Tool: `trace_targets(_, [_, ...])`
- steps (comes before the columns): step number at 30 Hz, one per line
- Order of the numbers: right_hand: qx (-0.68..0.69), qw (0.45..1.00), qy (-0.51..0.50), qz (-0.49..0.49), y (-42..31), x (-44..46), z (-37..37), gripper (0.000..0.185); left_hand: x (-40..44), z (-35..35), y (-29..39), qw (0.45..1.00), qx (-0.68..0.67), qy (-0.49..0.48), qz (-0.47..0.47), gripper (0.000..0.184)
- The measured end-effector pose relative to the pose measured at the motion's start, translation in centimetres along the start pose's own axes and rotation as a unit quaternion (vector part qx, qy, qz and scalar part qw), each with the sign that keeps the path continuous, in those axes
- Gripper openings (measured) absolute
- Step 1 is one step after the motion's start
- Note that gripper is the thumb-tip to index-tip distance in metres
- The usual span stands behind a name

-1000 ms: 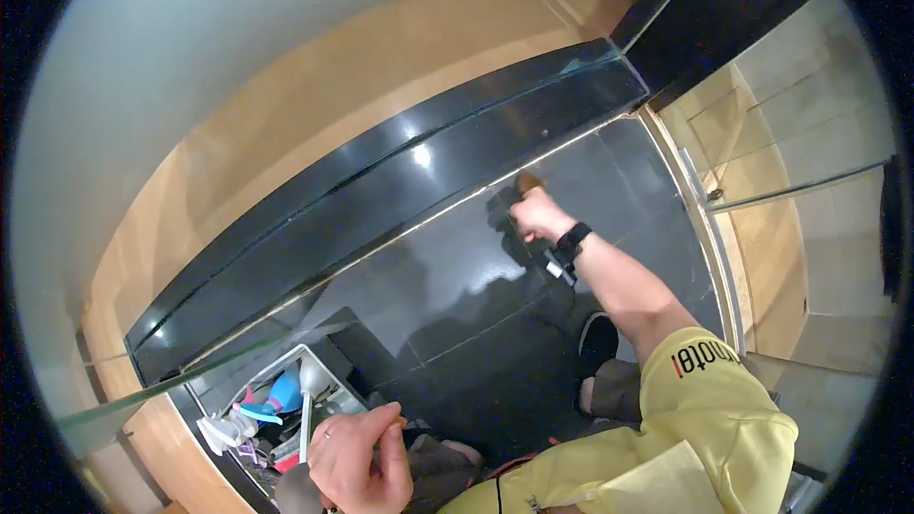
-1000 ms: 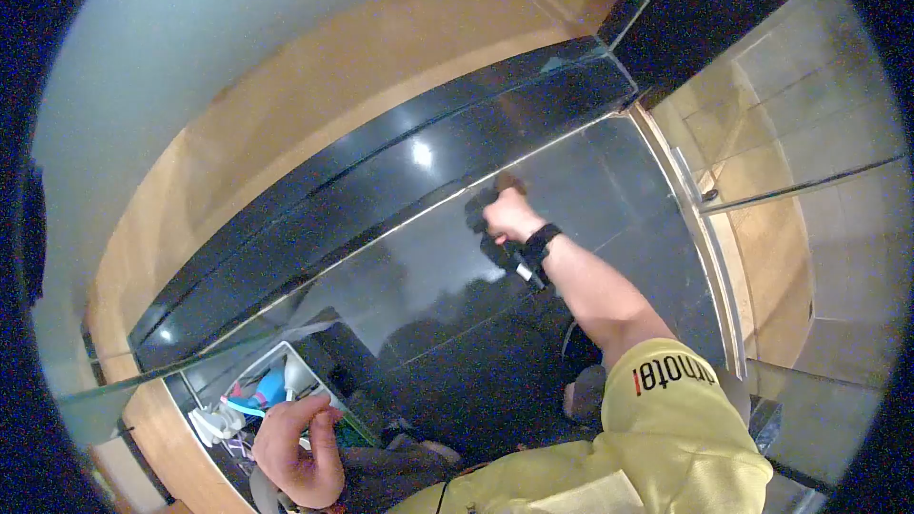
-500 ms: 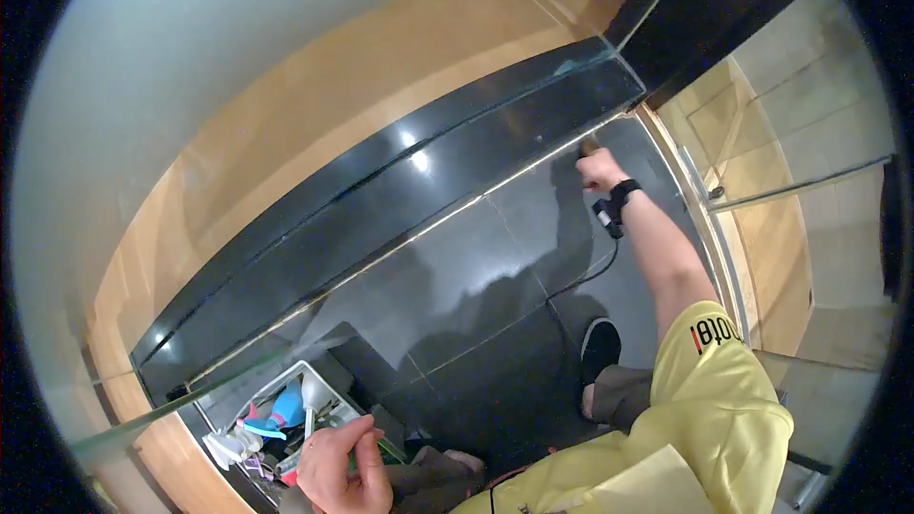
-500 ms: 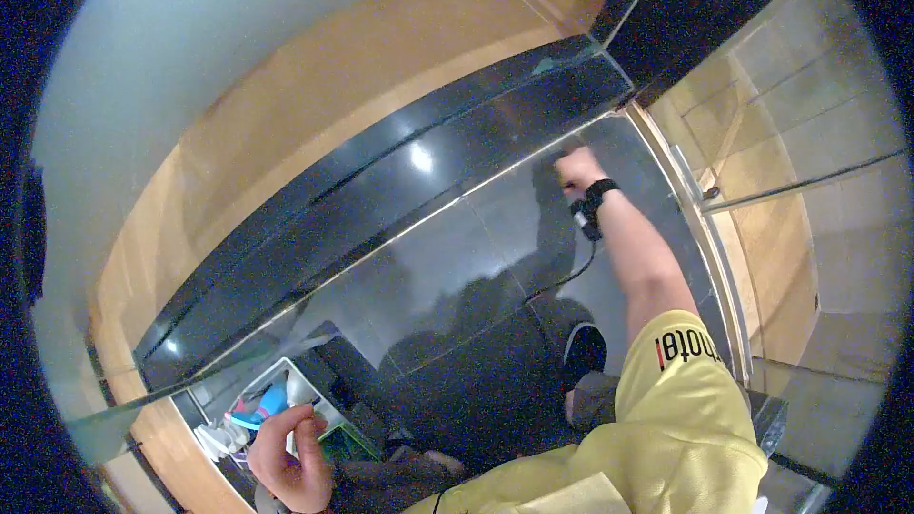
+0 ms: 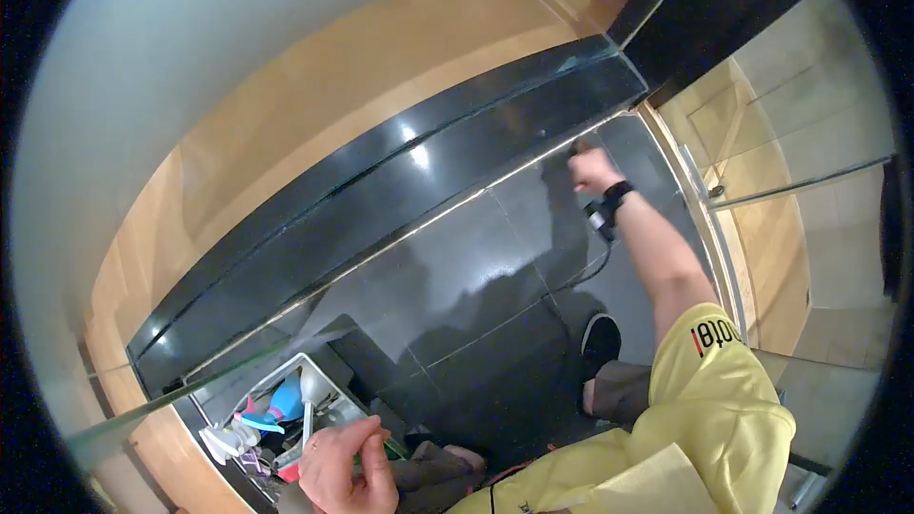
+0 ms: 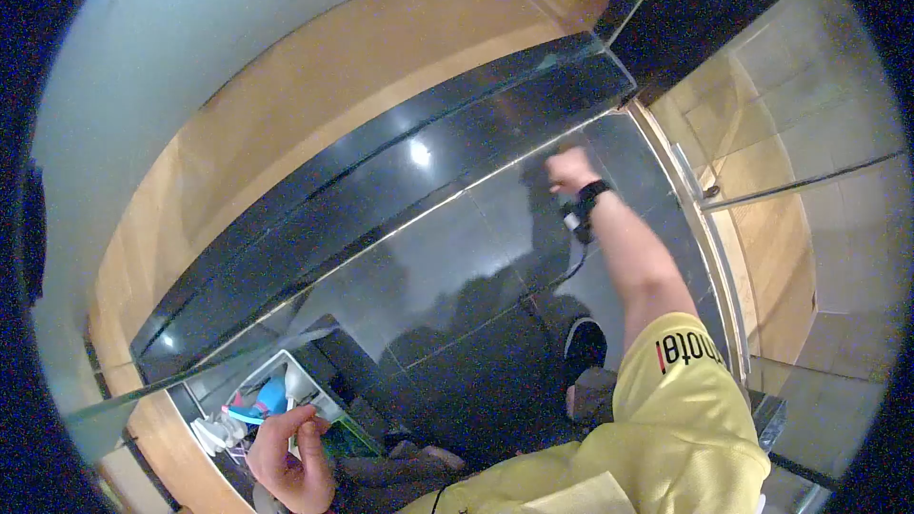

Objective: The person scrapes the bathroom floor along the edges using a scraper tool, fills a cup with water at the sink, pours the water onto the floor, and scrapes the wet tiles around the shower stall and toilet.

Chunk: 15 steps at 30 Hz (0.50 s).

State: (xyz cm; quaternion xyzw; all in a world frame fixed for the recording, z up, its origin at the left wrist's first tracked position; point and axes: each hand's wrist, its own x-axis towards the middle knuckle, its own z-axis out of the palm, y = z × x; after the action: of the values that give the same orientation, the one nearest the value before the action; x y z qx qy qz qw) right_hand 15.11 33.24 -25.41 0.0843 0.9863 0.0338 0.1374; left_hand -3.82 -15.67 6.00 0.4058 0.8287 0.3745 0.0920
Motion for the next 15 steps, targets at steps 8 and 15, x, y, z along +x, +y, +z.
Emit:
trace_targets(8, [0.629,0.697,-0.079,0.336,-17.7,2.9,-11.6,0.025,0.3,0.9,0.3,0.999,0.015,0.043,-0.009,0.008])
trace_targets(15, [0.446,0.819,-0.062,0.355,-11.5,2.6,-7.6,0.020,-0.5,0.0,0.2,0.997,0.014,0.062,-0.038,0.008])
